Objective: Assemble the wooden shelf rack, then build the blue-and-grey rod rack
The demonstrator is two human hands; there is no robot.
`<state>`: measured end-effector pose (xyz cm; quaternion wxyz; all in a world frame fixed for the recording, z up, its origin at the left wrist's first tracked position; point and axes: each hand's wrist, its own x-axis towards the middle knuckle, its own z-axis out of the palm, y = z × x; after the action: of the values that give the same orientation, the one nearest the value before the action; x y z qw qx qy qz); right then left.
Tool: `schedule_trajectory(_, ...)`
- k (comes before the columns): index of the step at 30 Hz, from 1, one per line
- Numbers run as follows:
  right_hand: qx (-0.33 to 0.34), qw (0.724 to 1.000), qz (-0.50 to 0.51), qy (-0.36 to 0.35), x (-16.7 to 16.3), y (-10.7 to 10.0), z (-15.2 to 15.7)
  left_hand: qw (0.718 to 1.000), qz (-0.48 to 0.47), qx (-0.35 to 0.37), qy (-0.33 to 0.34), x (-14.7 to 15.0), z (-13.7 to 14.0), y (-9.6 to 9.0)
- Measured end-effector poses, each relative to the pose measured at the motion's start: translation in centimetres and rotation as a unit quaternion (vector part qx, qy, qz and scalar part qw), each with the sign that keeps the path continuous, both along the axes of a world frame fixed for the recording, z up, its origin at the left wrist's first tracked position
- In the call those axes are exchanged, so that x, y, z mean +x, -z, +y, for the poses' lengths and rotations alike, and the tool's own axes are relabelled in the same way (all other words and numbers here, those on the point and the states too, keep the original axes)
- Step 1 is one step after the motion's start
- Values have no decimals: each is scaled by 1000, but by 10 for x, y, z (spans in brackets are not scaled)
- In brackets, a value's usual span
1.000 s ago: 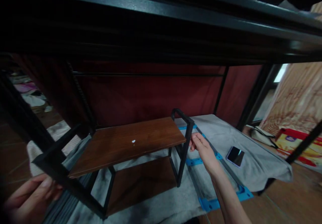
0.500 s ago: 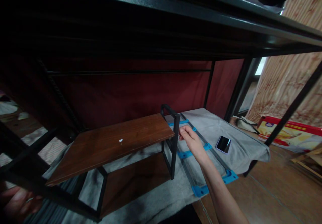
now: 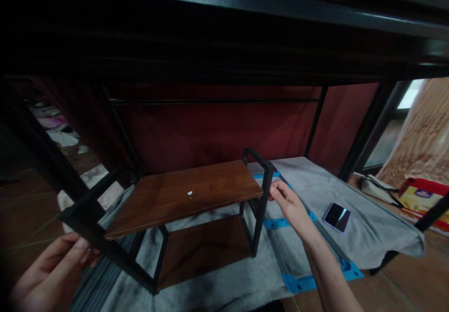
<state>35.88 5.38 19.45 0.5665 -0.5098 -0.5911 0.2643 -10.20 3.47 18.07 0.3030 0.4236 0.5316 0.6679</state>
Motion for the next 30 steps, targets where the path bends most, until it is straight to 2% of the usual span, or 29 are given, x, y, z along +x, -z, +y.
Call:
schedule_trajectory(3,-19,1000,-18,10,1,-3,0,999,-15,6,32,4,-5,-3)
schedule_trajectory(10,-54,998,-17,15,8,2,2,999,19,27,28,13,-10,-8)
schedule_trajectory(14,-78,997,0,13,14,9,5,999,20,29,26,12,-9,-6)
schedule_trajectory(19,-94,995,38,17,18,7,3,998,-5,28,53,12,-11,-6)
schedule_trajectory(25,-98,991,92,28,12,-3,0,991,-102,45,71,13,-11,-23)
schedule_trajectory(30,-98,986,134,19,7,-5,-1,990,-120,32,72,7,-7,-38)
